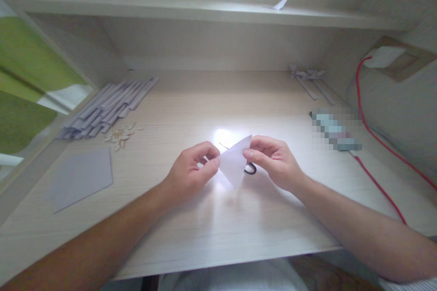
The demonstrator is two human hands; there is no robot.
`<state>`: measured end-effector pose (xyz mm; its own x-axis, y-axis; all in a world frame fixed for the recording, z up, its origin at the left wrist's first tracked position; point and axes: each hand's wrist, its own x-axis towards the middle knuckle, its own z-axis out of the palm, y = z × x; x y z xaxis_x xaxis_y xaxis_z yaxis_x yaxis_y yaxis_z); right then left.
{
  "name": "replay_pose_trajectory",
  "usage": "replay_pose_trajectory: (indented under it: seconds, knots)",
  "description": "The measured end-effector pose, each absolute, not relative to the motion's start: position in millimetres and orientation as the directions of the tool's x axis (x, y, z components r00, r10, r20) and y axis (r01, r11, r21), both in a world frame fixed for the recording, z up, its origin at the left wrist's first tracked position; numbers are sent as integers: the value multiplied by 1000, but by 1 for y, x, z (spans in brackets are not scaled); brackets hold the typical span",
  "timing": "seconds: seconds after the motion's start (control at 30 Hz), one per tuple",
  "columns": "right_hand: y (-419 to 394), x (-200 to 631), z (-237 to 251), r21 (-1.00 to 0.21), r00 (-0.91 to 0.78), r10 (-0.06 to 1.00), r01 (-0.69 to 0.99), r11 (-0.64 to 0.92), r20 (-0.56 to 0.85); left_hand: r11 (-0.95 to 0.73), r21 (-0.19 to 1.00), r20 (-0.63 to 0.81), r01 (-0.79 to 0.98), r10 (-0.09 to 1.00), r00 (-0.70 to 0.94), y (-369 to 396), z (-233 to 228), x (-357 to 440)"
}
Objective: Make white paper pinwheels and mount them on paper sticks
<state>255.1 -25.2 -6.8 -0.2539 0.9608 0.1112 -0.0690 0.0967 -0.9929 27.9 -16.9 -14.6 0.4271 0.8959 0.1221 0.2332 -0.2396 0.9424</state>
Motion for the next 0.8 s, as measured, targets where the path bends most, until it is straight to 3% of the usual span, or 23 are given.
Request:
replay_pose_trajectory:
  seconds: [0.33,0.8]
  knots:
    - [-23,256,-11,-993,-251,965,-102,53,77,-211,965,153,157,935,321,-18,-15,29]
    - [-21,256,-13,-994,-220,974,-106,29,52,-244,948,178,204,939,296,-21,-12,32]
